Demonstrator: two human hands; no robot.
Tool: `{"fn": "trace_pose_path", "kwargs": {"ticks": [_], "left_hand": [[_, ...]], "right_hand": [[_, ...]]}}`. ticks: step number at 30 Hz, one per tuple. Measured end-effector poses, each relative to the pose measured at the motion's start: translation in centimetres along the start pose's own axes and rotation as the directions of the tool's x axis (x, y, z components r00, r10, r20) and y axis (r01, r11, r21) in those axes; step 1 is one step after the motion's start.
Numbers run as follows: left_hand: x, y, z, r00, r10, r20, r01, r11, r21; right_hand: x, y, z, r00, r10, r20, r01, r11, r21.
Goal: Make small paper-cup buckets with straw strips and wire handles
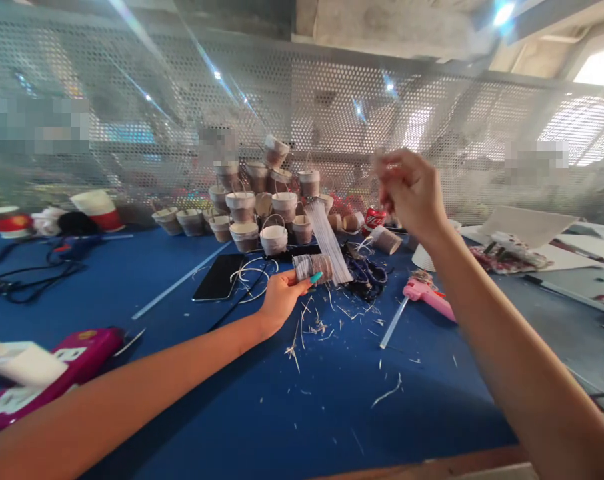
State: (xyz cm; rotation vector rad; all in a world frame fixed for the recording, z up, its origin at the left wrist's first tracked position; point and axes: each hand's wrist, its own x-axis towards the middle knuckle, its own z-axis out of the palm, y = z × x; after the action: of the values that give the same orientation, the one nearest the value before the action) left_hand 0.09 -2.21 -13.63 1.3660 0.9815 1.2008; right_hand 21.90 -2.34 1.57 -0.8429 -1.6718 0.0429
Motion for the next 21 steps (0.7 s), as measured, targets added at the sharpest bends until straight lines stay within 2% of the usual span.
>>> {"fn": "trace_pose_path", "kwargs": {"ticks": [3,7,11,14,17,21], "left_hand": [[-0.1,0.2,0.1,1.0,-0.01,0.008,0.01,1.0,-0.017],[-0.3,0.5,0.3,0.999,-0.039,0.012,0.04,0.997,-0.061],[-0.6,1.0,0.4,0.998,-0.06,0.027,0.062,0.995,-0.079],[-0.6,1.1,0.4,0.998,-0.055,0.026,0.057,0.996,-0.068],[-0.5,0.9,0.4,0.999,-0.044,0.024,0.045,0.998,-0.052],[-0.3,0.6,0.4,0.999,-0.053,0.01,0.053,0.998,-0.032]], "right_hand": [[-3.3,-1.3,1.5,0.97,-0.128,0.209,0.178,0.954,-0.243],[-8.1,-0.4,3.0,0.891,-0.163,0.424,0.309,0.901,-0.303],[-11.1,1.1,3.2,0.866,-0.066,0.496,0.288,0.876,-0.387],[-12.2,1.7,3.5,0.872,-0.001,0.49,0.222,0.893,-0.392],[-12.5,1.9,4.3,0.887,-0.055,0.459,0.219,0.925,-0.311],[-12.6,2.0,5.0,0.868,-0.156,0.472,0.297,0.924,-0.241]]}}
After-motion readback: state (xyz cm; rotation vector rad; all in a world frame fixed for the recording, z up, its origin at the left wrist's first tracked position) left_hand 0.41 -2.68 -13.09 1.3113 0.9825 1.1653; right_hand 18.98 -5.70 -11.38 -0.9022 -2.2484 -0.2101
